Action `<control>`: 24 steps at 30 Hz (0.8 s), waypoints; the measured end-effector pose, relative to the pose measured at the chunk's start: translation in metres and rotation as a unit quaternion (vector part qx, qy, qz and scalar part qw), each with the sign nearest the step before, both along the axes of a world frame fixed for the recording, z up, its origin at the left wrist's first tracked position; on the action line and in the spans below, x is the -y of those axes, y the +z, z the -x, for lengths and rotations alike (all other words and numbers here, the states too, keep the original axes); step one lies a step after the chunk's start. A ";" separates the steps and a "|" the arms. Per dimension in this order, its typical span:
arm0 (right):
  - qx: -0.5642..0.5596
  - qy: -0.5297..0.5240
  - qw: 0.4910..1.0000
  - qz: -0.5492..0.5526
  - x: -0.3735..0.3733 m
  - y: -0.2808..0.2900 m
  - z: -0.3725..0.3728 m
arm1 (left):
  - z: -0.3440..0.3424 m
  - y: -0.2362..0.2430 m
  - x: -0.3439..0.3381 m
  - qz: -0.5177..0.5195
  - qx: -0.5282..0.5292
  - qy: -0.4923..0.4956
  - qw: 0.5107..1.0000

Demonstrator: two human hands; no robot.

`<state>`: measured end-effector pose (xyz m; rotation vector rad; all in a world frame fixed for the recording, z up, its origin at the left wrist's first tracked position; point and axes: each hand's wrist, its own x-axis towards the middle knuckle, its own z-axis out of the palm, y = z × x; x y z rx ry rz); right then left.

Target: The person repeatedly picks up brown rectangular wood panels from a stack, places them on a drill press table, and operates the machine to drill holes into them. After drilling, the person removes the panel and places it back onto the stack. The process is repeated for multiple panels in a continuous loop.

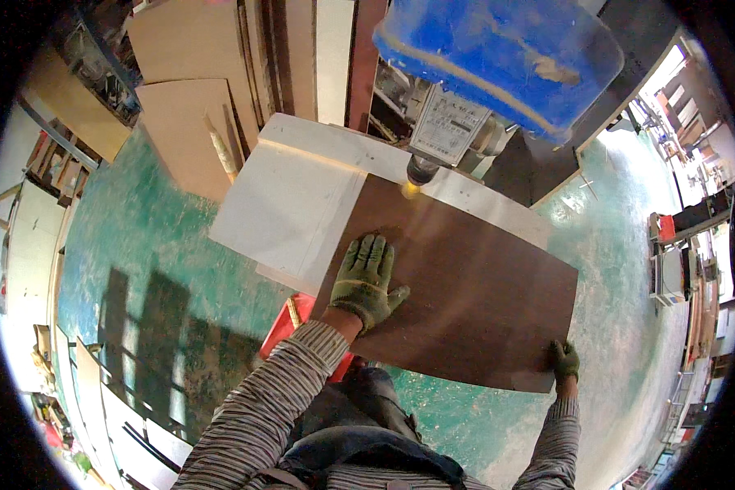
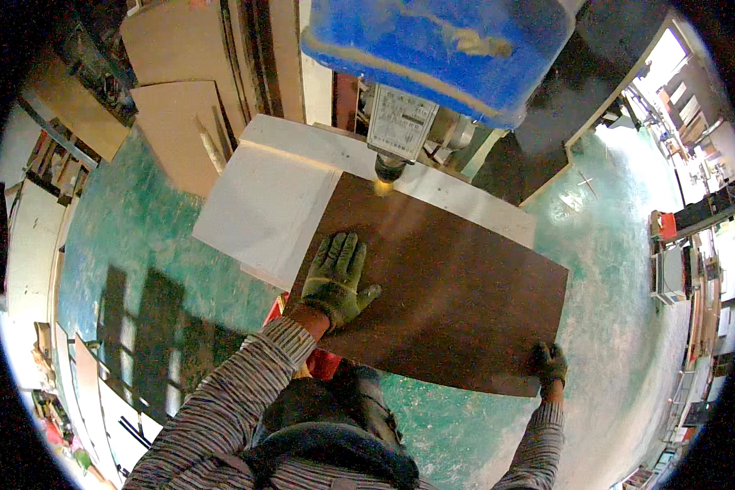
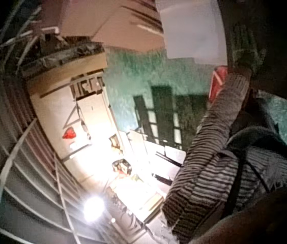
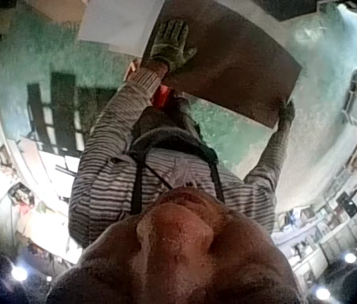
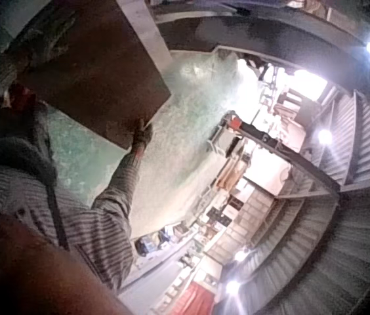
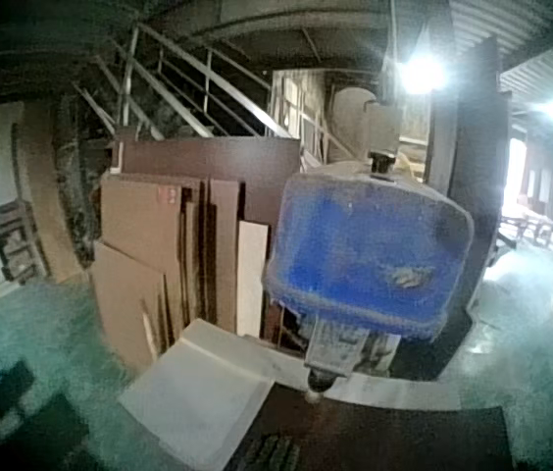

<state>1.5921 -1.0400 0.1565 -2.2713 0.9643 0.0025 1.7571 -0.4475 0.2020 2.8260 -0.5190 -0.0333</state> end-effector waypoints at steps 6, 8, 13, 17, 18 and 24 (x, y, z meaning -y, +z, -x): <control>0.232 0.149 0.951 0.144 -0.132 0.157 -0.177 | 0.002 0.008 0.001 -0.013 -0.004 0.006 1.000; 0.277 0.213 0.914 0.208 -0.173 0.199 -0.229 | 0.005 0.000 -0.001 -0.010 0.004 0.015 1.000; 0.392 0.276 0.873 0.087 -0.249 0.294 -0.309 | 0.005 0.001 -0.003 -0.001 0.004 0.024 1.000; 0.509 0.378 0.772 -0.055 -0.248 0.303 -0.397 | 0.008 -0.002 -0.002 -0.005 0.017 0.030 0.999; 0.526 0.414 0.742 -0.045 -0.238 0.302 -0.424 | 0.008 -0.003 0.001 -0.002 0.020 0.030 0.999; 0.485 0.393 0.761 0.176 -0.187 0.292 -0.530 | 0.003 0.006 0.021 0.003 0.023 0.009 1.000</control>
